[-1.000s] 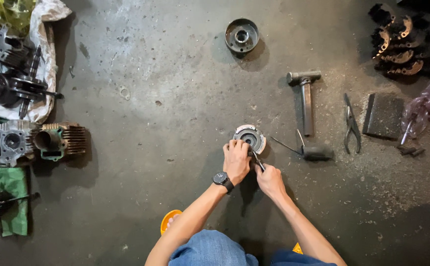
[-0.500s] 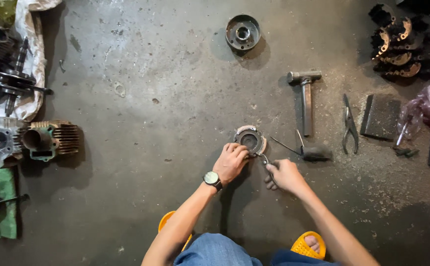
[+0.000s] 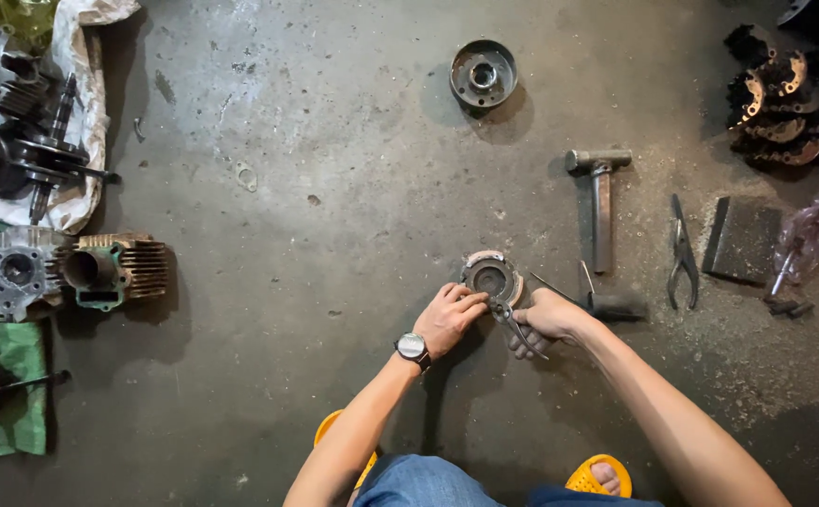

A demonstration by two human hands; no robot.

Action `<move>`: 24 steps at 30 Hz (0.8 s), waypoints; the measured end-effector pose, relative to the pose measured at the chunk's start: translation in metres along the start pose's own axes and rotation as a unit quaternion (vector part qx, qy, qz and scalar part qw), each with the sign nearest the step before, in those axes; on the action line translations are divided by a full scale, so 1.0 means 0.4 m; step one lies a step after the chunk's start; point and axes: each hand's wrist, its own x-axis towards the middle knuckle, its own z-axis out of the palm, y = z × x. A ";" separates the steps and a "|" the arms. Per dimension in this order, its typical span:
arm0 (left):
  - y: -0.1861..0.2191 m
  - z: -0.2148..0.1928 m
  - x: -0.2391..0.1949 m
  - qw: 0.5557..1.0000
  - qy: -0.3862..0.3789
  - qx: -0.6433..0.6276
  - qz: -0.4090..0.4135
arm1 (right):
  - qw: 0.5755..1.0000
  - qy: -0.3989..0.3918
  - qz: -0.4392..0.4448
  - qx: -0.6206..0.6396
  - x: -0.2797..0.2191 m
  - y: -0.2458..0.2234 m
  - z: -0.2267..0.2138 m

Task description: The person sits on the workshop floor and works on a motorcycle clutch assembly. They pick up friction plates and metal discs one at a time, fit them into the clutch hub by hand, and use pliers to press and seat the plates inside the hub.

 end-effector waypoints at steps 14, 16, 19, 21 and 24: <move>-0.042 0.020 -0.005 0.997 -0.043 0.042 0.049 | 0.999 -0.006 0.012 -0.040 0.131 0.017 -0.020; -0.047 0.027 -0.008 0.997 -0.045 0.043 0.052 | 0.999 0.005 0.014 -0.052 0.105 -0.006 -0.011; -0.049 0.029 -0.009 0.997 -0.045 0.041 0.054 | 0.997 0.017 0.008 -0.072 0.096 -0.014 -0.005; -0.049 0.030 -0.011 0.997 -0.044 0.037 0.053 | 0.997 0.019 0.001 -0.080 0.103 -0.011 -0.004; -0.048 0.037 -0.013 0.997 -0.044 0.037 0.054 | 0.996 0.005 -0.024 -0.088 0.104 -0.022 0.001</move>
